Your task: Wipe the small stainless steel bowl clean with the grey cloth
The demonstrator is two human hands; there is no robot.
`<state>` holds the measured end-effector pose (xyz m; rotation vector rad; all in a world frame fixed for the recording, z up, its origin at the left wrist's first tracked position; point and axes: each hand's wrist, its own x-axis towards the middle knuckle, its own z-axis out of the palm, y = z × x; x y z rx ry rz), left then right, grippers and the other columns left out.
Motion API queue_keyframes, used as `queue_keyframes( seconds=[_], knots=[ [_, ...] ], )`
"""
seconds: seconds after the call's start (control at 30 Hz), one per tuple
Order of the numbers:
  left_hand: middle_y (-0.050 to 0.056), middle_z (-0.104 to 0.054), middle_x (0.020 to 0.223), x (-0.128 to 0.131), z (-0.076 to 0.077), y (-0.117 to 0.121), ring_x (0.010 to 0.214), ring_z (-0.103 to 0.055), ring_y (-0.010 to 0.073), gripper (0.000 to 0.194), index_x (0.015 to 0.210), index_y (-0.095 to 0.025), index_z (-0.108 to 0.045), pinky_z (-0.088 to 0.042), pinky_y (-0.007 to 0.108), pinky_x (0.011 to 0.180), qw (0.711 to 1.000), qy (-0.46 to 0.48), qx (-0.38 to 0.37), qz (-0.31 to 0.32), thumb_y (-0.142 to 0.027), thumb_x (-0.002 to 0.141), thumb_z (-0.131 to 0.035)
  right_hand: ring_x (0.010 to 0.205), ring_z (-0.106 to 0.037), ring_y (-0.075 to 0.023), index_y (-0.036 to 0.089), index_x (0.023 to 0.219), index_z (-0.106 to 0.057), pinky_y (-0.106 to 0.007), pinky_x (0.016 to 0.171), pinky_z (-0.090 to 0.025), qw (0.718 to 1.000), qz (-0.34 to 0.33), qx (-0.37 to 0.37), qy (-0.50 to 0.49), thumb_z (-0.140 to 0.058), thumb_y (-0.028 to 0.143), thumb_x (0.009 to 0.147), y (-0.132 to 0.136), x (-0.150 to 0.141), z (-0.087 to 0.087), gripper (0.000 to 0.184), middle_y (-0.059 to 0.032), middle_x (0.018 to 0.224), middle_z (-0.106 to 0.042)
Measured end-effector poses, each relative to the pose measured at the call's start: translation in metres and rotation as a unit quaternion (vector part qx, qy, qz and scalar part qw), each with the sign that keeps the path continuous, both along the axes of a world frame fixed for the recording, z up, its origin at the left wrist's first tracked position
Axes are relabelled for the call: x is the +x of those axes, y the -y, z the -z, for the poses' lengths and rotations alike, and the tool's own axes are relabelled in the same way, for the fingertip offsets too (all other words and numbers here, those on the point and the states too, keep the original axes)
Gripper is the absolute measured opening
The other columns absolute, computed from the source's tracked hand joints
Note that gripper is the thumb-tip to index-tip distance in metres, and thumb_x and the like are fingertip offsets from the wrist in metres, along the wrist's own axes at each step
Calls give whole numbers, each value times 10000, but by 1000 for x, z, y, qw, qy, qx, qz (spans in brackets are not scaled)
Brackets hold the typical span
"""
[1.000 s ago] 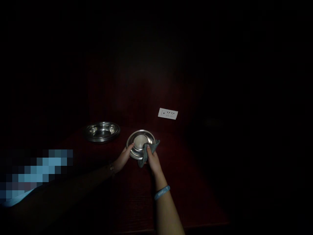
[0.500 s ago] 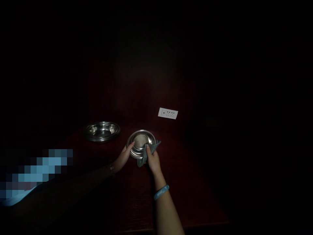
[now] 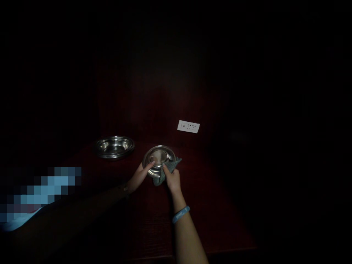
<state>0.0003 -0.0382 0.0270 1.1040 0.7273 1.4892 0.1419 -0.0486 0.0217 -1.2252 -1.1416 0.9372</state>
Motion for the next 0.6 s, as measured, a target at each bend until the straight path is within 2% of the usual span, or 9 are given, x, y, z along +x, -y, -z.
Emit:
queue_keyframes(
  seconds=[0.23,0.33,0.47,0.6],
  knots=[
    [91,-731,1006,2,-3,6,1043,-656,261,359,1012,-153,-642,-511,355,936,999,-3,29,29,-317,705,-731,812,-703,-234,99,863,-740,-303,759,-530,999,19,13,-23,-727,511,646,-2,2,2,466,-117,886,-753],
    [97,-704,1076,2,-1,6,1058,-643,259,438,1074,-156,-597,-505,367,950,998,-19,48,33,-320,695,-739,831,-705,-235,104,882,-740,-308,775,-533,999,20,18,-36,-718,496,663,0,1,1,449,-112,894,-753],
    [113,-609,1270,3,8,1,1190,-569,247,663,1285,-186,-439,-408,403,1066,997,-41,65,29,-312,704,-731,826,-709,-228,118,907,-731,-294,742,-545,996,21,14,-86,-716,473,669,0,-4,1,427,-107,897,-754],
    [126,-531,1385,4,23,-3,1305,-472,256,673,1325,-189,-432,-295,415,1144,988,-98,76,95,-317,731,-719,735,-704,-207,148,891,-712,-285,657,-553,989,17,-29,-146,-716,445,675,1,-6,1,368,-92,854,-752]
  ],
)
